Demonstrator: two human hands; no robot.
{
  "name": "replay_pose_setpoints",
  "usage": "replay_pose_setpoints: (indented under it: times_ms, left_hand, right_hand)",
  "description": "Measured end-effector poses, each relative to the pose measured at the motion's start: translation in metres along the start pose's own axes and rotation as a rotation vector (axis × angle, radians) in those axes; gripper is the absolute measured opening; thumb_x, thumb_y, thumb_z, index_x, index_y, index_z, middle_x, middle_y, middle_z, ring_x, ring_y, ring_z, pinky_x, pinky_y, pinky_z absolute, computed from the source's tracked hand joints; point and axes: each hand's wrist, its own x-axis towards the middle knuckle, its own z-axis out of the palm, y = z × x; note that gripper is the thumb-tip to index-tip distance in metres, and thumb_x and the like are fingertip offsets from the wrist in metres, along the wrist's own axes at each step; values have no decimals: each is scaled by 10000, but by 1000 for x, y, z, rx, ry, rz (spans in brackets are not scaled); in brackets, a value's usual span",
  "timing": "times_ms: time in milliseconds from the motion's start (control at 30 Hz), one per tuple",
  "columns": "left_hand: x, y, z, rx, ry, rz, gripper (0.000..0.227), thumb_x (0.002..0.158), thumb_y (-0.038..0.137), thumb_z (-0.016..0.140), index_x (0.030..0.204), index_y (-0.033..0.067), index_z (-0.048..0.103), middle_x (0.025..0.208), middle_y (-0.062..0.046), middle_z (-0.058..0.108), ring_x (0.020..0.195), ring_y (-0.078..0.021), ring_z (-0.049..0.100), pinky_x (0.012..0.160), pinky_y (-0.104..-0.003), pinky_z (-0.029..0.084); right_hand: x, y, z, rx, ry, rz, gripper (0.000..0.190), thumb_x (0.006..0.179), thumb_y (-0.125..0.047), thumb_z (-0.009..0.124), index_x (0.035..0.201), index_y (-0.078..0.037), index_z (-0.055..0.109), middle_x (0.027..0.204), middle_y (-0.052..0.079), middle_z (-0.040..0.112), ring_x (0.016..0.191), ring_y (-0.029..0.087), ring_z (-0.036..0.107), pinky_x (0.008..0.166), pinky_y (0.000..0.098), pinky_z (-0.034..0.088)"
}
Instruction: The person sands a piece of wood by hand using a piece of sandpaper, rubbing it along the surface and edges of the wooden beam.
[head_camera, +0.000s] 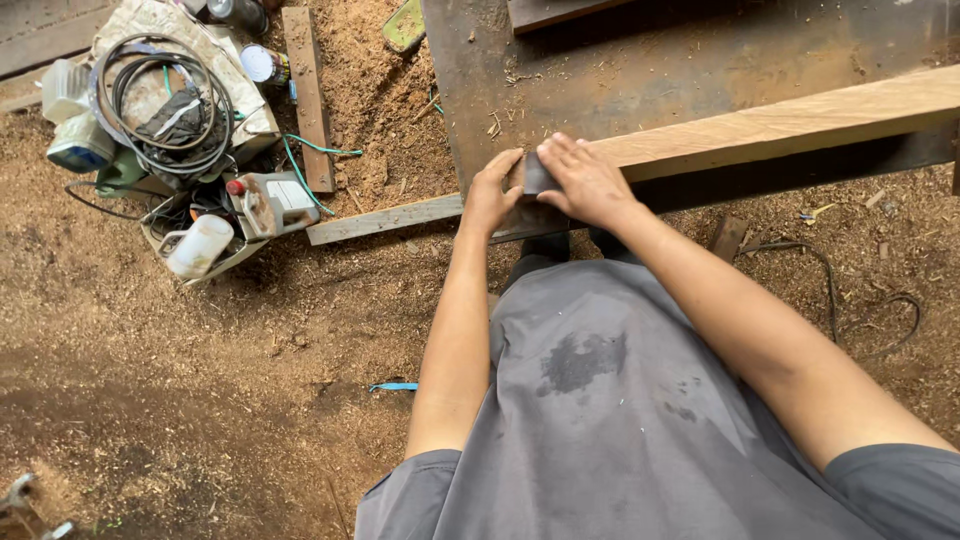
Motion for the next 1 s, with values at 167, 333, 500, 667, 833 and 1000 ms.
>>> replay_pose_setpoints:
  times_ms: [167,333,500,667,833,1000]
  left_hand:
    - [14,13,-11,8,-39,-18,657,751,51,857,1354,16,599,1394,-174,631,1306,-320,605,1106,-377,481]
    - [25,7,-8,8,-51,-109,655,785,76,841,1384,31,580,1425,-168,621,1319,-315,607,1089,-370,508]
    - [28,4,-10,-6,-72,-109,680,778,101,854,1393,61,566,1450,-176,593,1342,-331,585,1109,-384,485]
    - [17,-5,0,22,-22,-43,710,806,81,846,1448,89,542,1497,-219,533,1392,-363,524,1154,-405,434]
    - [13,-18,5,-47,13,65,821,855,-32,721,1589,120,387,1566,-218,525,1467,-353,520,1210,-397,437]
    - [8,5,-4,-173,-58,-161,1023,827,-21,767,1652,171,194,1380,-153,640,1298,-303,636,1118,-377,505]
  right_hand:
    - [-15,22,-24,-353,150,-55,476,1022,-399,588,1445,-187,539,1574,89,516,1501,270,407,1213,457,311]
    - [10,-1,-17,47,160,19,312,1045,-307,647,1301,-131,669,1387,113,630,1320,314,541,1104,460,421]
    - [7,34,-35,346,237,-19,448,923,-220,730,1312,-12,658,1294,180,627,1193,380,565,1027,449,450]
    - [6,37,-17,341,290,196,155,1018,-159,695,1138,-85,761,1125,132,667,1084,345,610,974,425,500]
    - [31,-23,12,441,408,32,106,960,-110,701,1007,-18,727,1080,141,672,1025,356,602,926,434,510]
    - [5,-6,-19,346,395,50,94,981,-83,685,1037,-30,738,1103,120,685,1044,342,625,907,437,523]
